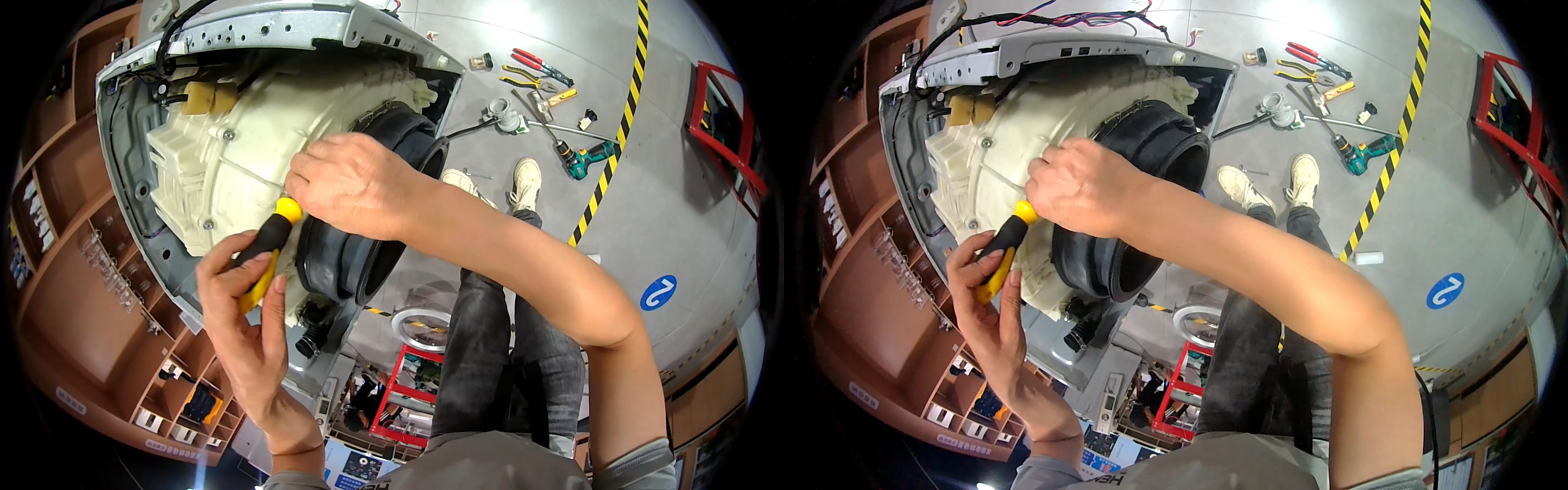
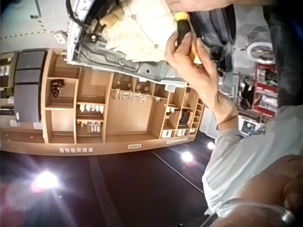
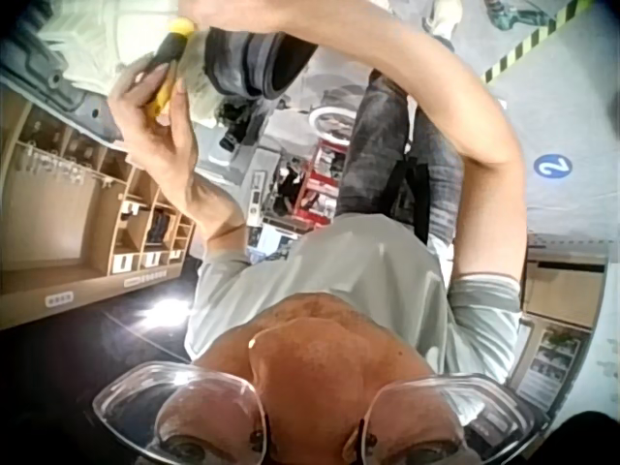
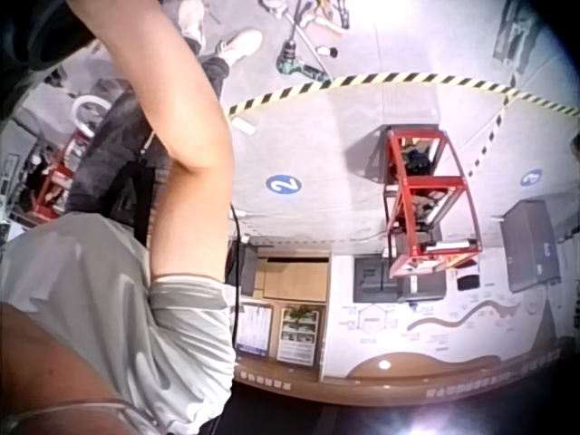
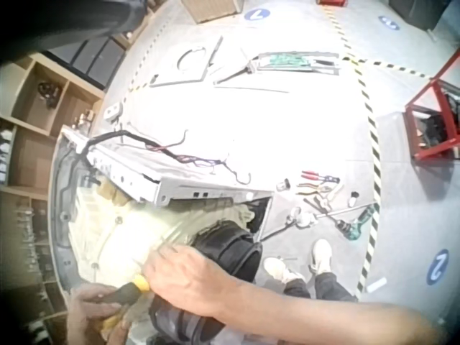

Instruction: The person fits a metal retaining ring around the rubber door seal of a washing machine drum using a screwdriver and by hand.

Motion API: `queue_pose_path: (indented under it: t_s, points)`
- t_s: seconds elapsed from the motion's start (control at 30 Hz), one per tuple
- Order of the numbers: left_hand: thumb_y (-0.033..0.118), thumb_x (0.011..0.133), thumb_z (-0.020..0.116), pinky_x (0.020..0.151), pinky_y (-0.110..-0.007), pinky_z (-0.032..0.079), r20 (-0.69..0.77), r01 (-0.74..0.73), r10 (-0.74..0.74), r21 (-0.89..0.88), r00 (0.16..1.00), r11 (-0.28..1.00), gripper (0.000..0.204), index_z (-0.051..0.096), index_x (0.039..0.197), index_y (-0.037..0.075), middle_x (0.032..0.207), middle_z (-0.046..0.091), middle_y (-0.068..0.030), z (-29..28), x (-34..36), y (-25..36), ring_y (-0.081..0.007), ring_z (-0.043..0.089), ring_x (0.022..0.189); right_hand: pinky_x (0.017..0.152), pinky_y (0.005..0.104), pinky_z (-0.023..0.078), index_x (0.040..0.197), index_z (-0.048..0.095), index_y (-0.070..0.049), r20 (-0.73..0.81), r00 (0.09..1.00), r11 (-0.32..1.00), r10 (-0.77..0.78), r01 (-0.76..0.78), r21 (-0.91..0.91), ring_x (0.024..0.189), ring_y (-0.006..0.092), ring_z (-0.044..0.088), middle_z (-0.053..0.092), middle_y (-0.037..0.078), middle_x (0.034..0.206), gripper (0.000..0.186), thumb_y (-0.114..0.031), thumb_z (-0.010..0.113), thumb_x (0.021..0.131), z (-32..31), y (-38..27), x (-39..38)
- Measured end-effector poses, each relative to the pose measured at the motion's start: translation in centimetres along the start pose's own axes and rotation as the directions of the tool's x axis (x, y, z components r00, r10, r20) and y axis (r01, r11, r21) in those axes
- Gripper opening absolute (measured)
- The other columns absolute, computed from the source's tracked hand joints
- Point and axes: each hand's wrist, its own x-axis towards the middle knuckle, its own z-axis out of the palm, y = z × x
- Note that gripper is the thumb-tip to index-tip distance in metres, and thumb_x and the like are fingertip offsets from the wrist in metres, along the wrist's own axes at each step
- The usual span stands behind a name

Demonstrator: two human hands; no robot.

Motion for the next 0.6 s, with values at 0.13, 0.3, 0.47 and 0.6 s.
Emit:
queue_pose_path:
  t_s: [0.13, 0.3, 0.47, 0.6]
  points:
    - [0.018, 0.099, 0.064, 0.087, -0.027, 0.048, -0.168, 0.210, -0.211, -0.026, 0.963, 0.977, 0.032, 0.056, 0.126, 0.001, 0.124, 0.057, -0.0172, 1.1, -0.7, 0.5, -0.0201, 0.057, 0.104, 0.064, 0.0328, 0.058, 0.074, 0.064, -0.005, 0.150, 0.989, 1.000, 0.005, -0.001, -0.023, 0.078, 0.0209, 0.071, 0.065, 0.006, 0.077, 0.007, -0.011, 0.067, 0.071, -0.1, -0.2, 0.0]
    - [0.012, 0.102, 0.060, 0.093, -0.028, 0.045, -0.089, 0.342, -0.333, 0.108, 0.939, 0.934, 0.025, 0.057, 0.124, 0.000, 0.118, 0.057, -0.0141, 0.0, 0.1, 0.4, -0.0179, 0.056, 0.105, 0.059, 0.0331, 0.057, 0.076, 0.065, -0.005, 0.213, 0.977, 1.000, 0.015, -0.013, -0.013, 0.074, 0.0214, 0.071, 0.066, 0.007, 0.076, 0.007, -0.010, 0.066, 0.072, -0.4, -0.1, 0.5]
    - [0.001, 0.090, 0.068, 0.096, -0.036, 0.047, 0.055, 0.002, -0.004, 0.031, 0.998, 1.000, 0.031, 0.059, 0.120, -0.001, 0.131, 0.053, -0.0187, 0.1, -0.2, 0.3, -0.0283, 0.058, 0.109, 0.057, 0.0340, 0.057, 0.076, 0.065, -0.005, 0.090, 0.993, 0.996, -0.073, 0.068, 0.061, 0.071, 0.0215, 0.070, 0.065, 0.007, 0.074, 0.007, -0.010, 0.067, 0.072, -0.4, 0.5, -0.5]
    - [0.000, 0.091, 0.068, 0.082, -0.032, 0.049, -0.143, 0.494, -0.486, 0.019, 0.862, 0.869, 0.028, 0.061, 0.117, -0.002, 0.123, 0.057, -0.0193, 0.7, 0.2, 1.1, -0.0231, 0.057, 0.103, 0.060, 0.0334, 0.057, 0.078, 0.065, -0.006, 0.155, 0.987, 1.000, -0.030, 0.029, 0.007, 0.071, 0.0214, 0.069, 0.063, 0.006, 0.072, 0.006, -0.010, 0.067, 0.073, 0.0, 0.2, -0.1]
